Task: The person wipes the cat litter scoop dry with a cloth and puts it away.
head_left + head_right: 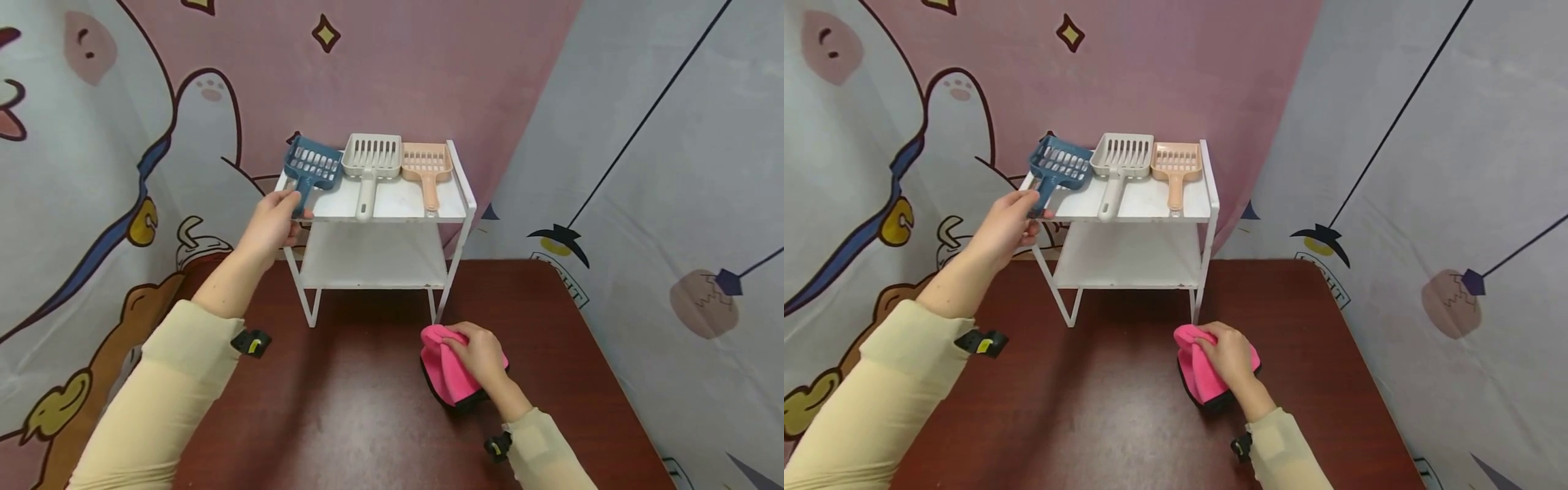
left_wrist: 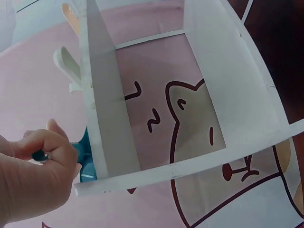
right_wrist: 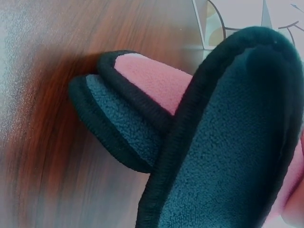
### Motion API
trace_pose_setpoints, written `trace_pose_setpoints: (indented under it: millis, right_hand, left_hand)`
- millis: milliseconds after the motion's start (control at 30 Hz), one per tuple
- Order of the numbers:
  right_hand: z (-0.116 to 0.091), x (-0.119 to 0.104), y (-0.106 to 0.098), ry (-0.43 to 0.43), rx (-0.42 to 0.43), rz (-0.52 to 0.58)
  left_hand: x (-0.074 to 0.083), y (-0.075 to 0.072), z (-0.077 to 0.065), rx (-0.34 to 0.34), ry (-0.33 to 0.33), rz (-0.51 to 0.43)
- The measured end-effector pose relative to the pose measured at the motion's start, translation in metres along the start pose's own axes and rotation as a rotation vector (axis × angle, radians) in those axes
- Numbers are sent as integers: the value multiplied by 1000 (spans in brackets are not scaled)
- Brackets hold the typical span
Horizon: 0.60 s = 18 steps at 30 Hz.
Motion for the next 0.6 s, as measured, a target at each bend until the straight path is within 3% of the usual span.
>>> trace_pose_setpoints:
  millis: [267,400,600]
  right_hand:
    - [0,0,-1,-5,-2,11]
    - [0,-1,-1,1,-2,10]
    - [-1,-1,0,9,-7,4]
  left_hand:
    - [-4,-5,-16,-65,57,-6]
    - [-5,-3,-15,-44,88,-18]
    - [-4,1,-6,21,82,4]
Point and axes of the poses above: each hand's wrist, its own z-axis towards the middle knuckle, its own y-axis out of the palm, x = y × z, the point moved 2 cm from there along z, towards the middle knuckle, and after that the axes turned 4 degrees about z, right-handed, at the moved point
